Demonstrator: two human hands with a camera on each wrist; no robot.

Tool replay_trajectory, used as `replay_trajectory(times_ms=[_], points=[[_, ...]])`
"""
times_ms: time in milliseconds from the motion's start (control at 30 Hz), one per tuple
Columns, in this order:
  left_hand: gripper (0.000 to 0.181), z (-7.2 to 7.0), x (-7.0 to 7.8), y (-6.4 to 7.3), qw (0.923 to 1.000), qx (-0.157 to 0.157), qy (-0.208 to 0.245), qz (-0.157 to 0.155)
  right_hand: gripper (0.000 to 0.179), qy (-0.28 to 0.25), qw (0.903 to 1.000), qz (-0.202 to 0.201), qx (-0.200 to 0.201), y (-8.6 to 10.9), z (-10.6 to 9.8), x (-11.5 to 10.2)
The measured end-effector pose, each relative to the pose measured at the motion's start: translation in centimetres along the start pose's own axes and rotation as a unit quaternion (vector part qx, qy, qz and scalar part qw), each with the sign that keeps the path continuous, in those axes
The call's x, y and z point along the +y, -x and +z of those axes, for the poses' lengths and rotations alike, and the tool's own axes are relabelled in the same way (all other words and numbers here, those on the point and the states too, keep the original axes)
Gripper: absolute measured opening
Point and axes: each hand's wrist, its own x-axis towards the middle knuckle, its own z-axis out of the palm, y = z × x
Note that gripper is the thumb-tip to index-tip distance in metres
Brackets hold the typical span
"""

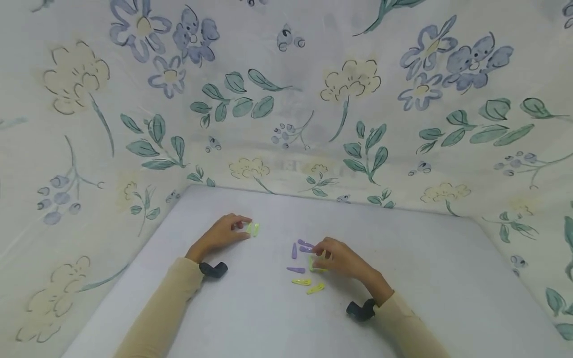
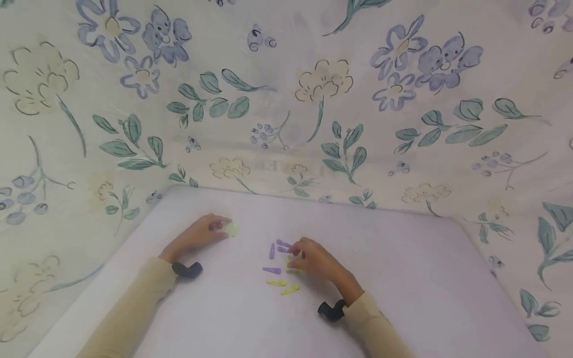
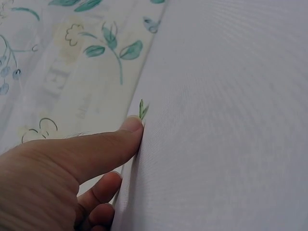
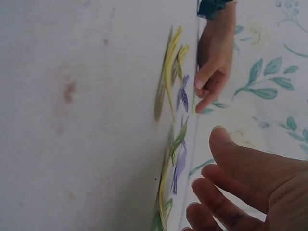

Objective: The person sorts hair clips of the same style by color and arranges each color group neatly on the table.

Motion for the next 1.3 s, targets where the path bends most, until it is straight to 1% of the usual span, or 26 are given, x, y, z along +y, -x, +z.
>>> replay_trajectory(times_ms=[133,300,367,467,567,733,900,1000,1167,1300], points=[[0.050,0.3,0.2,0.1,1.0000,-0.006,0.003,0.005,0.030,0.013,0.9999,0.006,0.000,0.3,0.3,0.3],[0.050,0.2,-0.1,-0.1,1.0000,0.000,0.001,0.002,0.034,0.033,0.9991,-0.025,0.003,0.3,0.3,0.8],[0.050,0.3,-0.2,-0.2,1.0000,0.000,0.006,0.001,0.035,0.035,0.9986,-0.039,0.002,0.3,0.3,1.0],[0.051,0.4,-0.2,-0.3,0.9999,-0.006,0.014,0.001,0.036,0.034,0.9983,-0.048,-0.006,0.2,0.4,1.2],[0.051,0.5,-0.2,-0.3,0.9998,-0.010,0.016,-0.001,0.038,0.036,0.9983,-0.045,-0.009,0.2,0.6,1.2],[0.052,0.3,-0.3,-0.3,0.9998,-0.011,0.013,-0.005,0.039,0.037,0.9987,-0.035,-0.001,0.1,1.1,1.0],[0.053,0.2,-0.7,-0.2,0.9998,-0.008,0.018,-0.007,0.038,0.034,0.9990,-0.026,-0.011,-0.3,1.4,0.9],[0.052,0.1,-0.6,0.0,0.9997,-0.008,0.022,-0.006,0.039,0.040,0.9987,-0.027,-0.015,-0.4,1.5,1.0],[0.051,-0.1,-0.2,0.1,0.9997,-0.009,0.021,0.006,0.041,0.053,0.9978,-0.036,-0.014,-0.2,1.6,1.0],[0.049,-0.1,-0.1,0.2,0.9998,-0.007,0.019,-0.001,0.039,0.059,0.9976,-0.036,-0.007,-0.1,1.7,1.0]])
